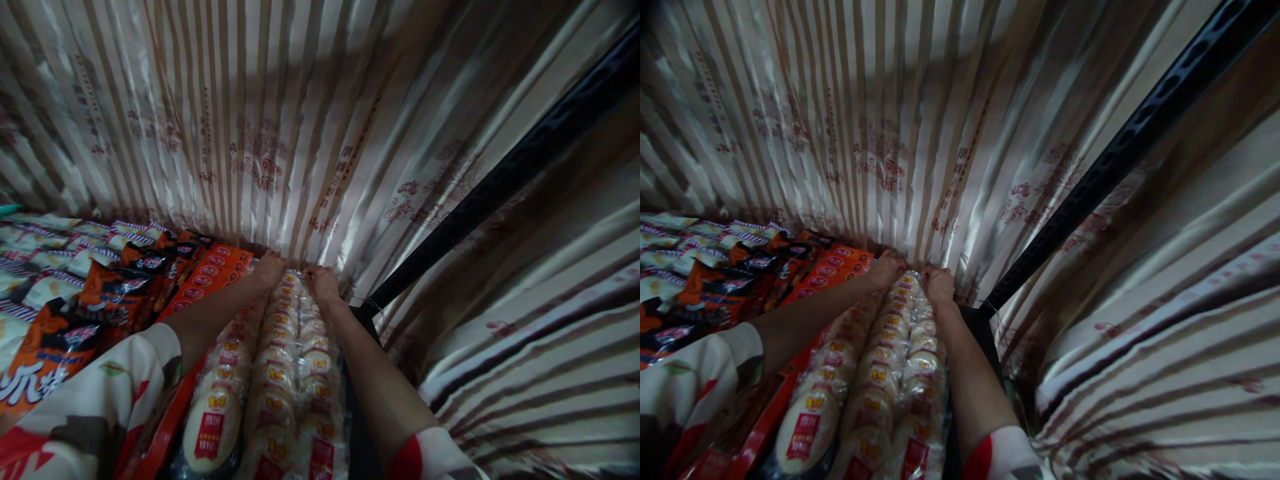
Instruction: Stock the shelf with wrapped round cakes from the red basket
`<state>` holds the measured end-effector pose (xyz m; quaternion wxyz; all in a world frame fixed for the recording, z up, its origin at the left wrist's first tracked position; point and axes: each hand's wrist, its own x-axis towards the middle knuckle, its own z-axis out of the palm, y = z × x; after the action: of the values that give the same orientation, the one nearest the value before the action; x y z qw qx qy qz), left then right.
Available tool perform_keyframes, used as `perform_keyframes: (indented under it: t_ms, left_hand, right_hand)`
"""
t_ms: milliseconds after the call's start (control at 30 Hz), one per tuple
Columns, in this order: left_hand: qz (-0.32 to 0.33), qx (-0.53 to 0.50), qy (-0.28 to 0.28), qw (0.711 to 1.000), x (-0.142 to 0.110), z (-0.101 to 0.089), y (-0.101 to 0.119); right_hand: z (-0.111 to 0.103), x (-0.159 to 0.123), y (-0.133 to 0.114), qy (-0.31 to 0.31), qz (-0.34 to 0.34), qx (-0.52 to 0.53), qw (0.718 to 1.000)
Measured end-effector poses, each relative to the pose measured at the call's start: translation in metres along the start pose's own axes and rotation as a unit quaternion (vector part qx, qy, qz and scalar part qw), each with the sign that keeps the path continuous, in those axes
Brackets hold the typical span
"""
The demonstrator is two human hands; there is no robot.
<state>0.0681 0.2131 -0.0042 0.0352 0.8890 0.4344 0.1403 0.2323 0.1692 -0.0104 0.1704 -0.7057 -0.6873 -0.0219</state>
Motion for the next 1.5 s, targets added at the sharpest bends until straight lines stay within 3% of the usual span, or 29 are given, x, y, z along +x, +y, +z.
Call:
perform_keyframes:
  t_ms: [400,600,733,867,1033,1500]
  left_hand:
    - [0.001,0.024,0.040,0.999,0.004,0.001,-0.003]
    - [-0.011,0.035,0.042,0.998,-0.001,0.000,0.002]
    - [0.025,0.048,0.053,0.997,-0.009,-0.005,0.005]
    - [0.087,0.089,0.016,0.992,-0.016,-0.011,0.010]
    - [0.089,0.087,-0.012,0.992,-0.021,-0.017,0.013]
    - [0.092,0.092,0.006,0.991,-0.023,-0.014,0.002]
  right_hand:
    - [-0.013,-0.005,-0.012,-0.017,0.045,0.010,0.999]
    - [-0.019,-0.016,-0.015,0.033,-0.044,0.002,0.998]
    - [-0.020,-0.022,-0.011,-0.017,-0.082,-0.019,0.996]
    - [-0.019,-0.022,-0.006,-0.056,-0.102,-0.050,0.992]
    - [-0.017,-0.019,-0.007,-0.072,-0.073,-0.040,0.994]
    - [-0.014,-0.022,-0.013,-0.047,-0.049,-0.028,0.997]
